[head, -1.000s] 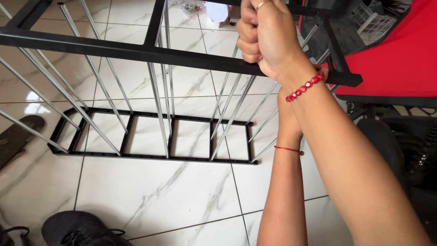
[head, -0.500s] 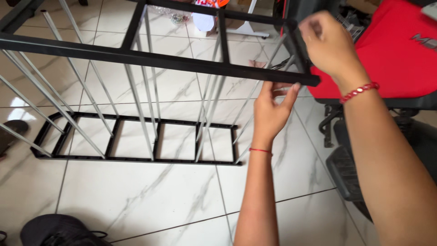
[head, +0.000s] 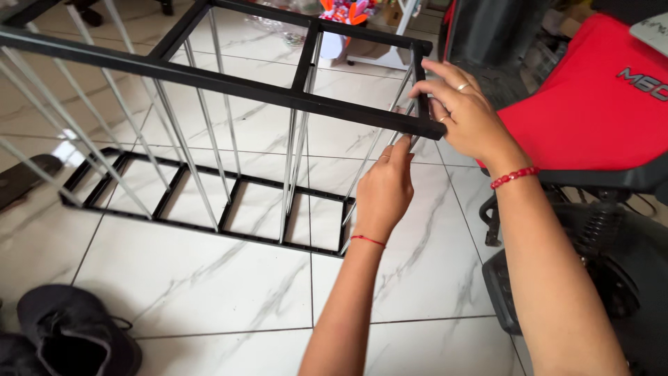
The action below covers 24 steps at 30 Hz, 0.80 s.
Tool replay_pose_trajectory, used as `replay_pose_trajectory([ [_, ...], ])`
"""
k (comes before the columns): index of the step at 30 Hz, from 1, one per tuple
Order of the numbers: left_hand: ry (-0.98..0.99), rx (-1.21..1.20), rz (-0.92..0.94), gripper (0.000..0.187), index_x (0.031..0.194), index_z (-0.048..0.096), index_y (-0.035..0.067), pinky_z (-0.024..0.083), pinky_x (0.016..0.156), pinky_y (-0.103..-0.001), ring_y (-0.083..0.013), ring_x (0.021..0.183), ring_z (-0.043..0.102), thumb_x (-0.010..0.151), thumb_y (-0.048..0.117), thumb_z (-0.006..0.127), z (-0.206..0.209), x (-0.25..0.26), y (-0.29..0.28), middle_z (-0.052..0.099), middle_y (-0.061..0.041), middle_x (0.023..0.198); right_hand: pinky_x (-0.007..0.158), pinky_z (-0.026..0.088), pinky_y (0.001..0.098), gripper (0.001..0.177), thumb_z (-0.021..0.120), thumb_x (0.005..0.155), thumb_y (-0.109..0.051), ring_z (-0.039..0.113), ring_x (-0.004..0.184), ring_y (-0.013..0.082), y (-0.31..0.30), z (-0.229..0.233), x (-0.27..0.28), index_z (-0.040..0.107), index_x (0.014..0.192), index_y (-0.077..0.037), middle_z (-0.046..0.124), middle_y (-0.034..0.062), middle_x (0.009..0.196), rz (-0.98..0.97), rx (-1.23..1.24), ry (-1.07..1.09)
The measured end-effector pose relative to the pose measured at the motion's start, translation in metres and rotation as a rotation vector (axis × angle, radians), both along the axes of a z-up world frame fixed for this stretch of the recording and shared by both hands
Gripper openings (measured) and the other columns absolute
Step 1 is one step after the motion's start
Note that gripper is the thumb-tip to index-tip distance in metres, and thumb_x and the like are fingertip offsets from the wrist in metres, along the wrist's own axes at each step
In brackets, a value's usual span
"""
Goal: The person assembles a black metal shoe rack by hand, inserting vertical rods into the frame and securing horizontal bars. The person repeatedly adjusts and aligns the components to ensure stability.
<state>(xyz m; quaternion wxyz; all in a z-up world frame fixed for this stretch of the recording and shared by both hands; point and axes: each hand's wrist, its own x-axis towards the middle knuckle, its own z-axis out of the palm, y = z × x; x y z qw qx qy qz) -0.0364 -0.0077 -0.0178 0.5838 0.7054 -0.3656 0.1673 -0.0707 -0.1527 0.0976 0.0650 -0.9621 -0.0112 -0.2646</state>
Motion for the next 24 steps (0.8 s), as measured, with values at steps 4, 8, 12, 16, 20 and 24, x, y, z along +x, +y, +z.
replay_pose_trajectory([
  [4, -0.011, 0.045, -0.025, 0.044, 0.142, 0.052, 0.011, 0.051, 0.059, -0.046, -0.0359, 0.074, 0.066, 0.099, 0.008, 0.058, 0.004, -0.008, 0.010, 0.070, -0.011, 0.100, 0.118, 0.037, 0.0482, 0.033, 0.061, 0.090, 0.007, 0.040, 0.149, 0.0394, 0.002, 0.002, -0.007, 0.062, 0.118, -0.010, 0.057, 0.0071, 0.151, 0.096, -0.013, 0.017],
  [8, -0.039, 0.068, 0.009, 0.052, 0.149, 0.047, 0.011, 0.050, 0.058, -0.044, -0.0336, 0.069, 0.064, 0.098, 0.006, 0.059, 0.009, -0.020, 0.020, 0.069, -0.010, 0.098, 0.112, 0.044, 0.0463, 0.032, 0.068, 0.086, 0.004, 0.049, 0.142, 0.0375, 0.012, 0.012, -0.015, 0.061, 0.115, -0.009, 0.062, 0.0083, 0.141, 0.139, -0.069, -0.012],
  [12, -0.078, 0.041, 0.077, 0.052, 0.150, 0.047, 0.011, 0.050, 0.059, -0.043, -0.0334, 0.069, 0.063, 0.099, 0.008, 0.062, 0.008, -0.037, 0.037, 0.067, -0.010, 0.095, 0.084, 0.056, 0.0408, 0.033, 0.070, 0.085, 0.002, 0.063, 0.118, 0.0327, 0.035, 0.018, -0.031, 0.063, 0.115, -0.009, 0.064, 0.0068, 0.131, 0.053, -0.021, 0.035],
  [16, -0.151, 0.074, 0.142, 0.054, 0.150, 0.048, 0.009, 0.049, 0.060, -0.041, -0.0298, 0.070, 0.062, 0.099, 0.009, 0.063, 0.009, -0.042, 0.054, 0.065, -0.009, 0.091, 0.086, 0.056, 0.0426, 0.031, 0.074, 0.083, 0.000, 0.066, 0.108, 0.0304, 0.049, 0.022, -0.037, 0.063, 0.110, -0.009, 0.065, 0.0054, 0.120, 0.124, -0.150, -0.021],
  [20, -0.263, 0.097, 0.250, 0.046, 0.143, 0.056, 0.010, 0.049, 0.064, -0.039, -0.0263, 0.072, 0.062, 0.098, 0.013, 0.067, 0.009, -0.044, 0.068, 0.065, -0.007, 0.088, 0.098, 0.054, 0.0449, 0.029, 0.075, 0.080, -0.001, 0.066, 0.102, 0.0296, 0.057, 0.024, -0.039, 0.063, 0.105, -0.009, 0.066, 0.0048, 0.110, 0.136, -0.253, -0.067],
  [24, -0.303, 0.074, 0.303, 0.039, 0.138, 0.060, 0.009, 0.050, 0.069, -0.038, -0.0245, 0.075, 0.062, 0.100, 0.013, 0.067, 0.003, -0.046, 0.078, 0.066, -0.005, 0.090, 0.082, 0.054, 0.0428, 0.025, 0.075, 0.083, -0.004, 0.066, 0.102, 0.0274, 0.063, 0.024, -0.045, 0.065, 0.105, -0.011, 0.066, 0.0031, 0.107, 0.133, -0.274, -0.064],
])
